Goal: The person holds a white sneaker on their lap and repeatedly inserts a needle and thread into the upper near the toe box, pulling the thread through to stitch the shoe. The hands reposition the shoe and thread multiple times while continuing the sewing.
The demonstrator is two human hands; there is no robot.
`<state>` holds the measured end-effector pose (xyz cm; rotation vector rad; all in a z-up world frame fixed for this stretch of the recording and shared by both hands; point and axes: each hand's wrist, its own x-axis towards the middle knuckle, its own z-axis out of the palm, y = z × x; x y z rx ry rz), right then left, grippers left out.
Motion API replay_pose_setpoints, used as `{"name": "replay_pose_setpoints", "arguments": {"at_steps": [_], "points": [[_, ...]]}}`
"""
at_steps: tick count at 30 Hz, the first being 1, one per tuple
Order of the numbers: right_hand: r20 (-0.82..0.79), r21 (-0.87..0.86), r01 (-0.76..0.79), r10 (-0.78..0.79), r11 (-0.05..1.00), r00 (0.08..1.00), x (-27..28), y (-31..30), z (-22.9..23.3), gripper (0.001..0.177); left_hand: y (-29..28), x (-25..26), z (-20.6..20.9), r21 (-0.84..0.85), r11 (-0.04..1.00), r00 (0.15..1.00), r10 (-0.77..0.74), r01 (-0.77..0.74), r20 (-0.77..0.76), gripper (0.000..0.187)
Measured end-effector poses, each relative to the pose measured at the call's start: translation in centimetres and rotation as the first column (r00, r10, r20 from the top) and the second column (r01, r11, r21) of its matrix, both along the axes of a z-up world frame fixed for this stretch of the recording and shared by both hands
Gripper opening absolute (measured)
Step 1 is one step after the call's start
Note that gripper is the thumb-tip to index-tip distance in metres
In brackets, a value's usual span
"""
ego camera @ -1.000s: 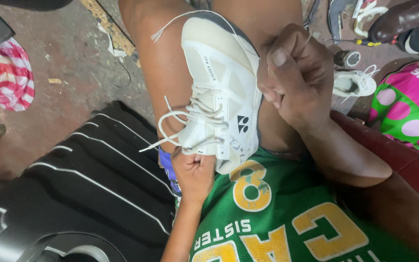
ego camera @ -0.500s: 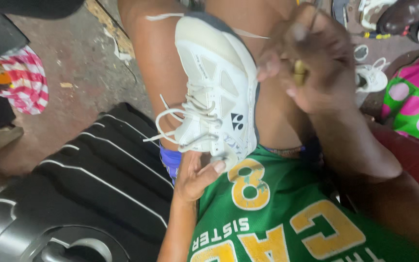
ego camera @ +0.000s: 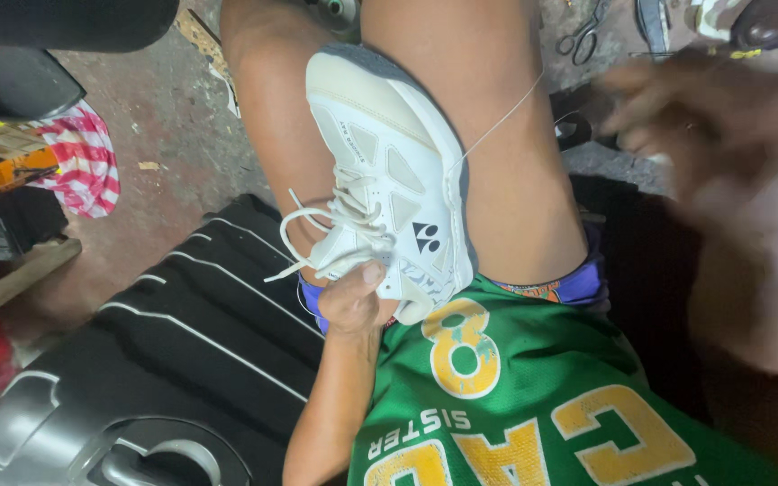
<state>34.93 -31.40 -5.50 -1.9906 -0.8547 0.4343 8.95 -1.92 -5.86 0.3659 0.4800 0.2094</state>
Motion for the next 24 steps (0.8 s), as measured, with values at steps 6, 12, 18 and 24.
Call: {"name": "replay_pose_setpoints", "arguments": {"at_steps": [6,12,18,24], "points": [[0.044,-0.123,-0.131,0.138,0.984,0.99,-3.0,12.1,8.8,0.028,-0.3,0.2,0.1,-0.005,1.0,0.999,-0.001,0.0,-0.034,0.09],[0.094,-0.125,-0.186,0.198,0.975,0.976,-3.1,13.7,9.4,0.03,-0.3,0.1,-0.2,-0.061,0.998,1.0,-0.012,0.012,-0.005,0.089],[0.132,-0.191,-0.192,0.219,0.963,0.967,-3.4,13.9,10.2,0.03,-0.3,0.0,-0.1,-0.031,0.999,0.999,-0.026,0.026,-0.02,0.089],[0.311,-0.44,-0.185,0.343,0.879,0.886,-3.7,14.4,12.6,0.032,-0.3,-0.2,-0.1,-0.008,0.998,0.998,-0.062,0.062,-0.005,0.086]]}}
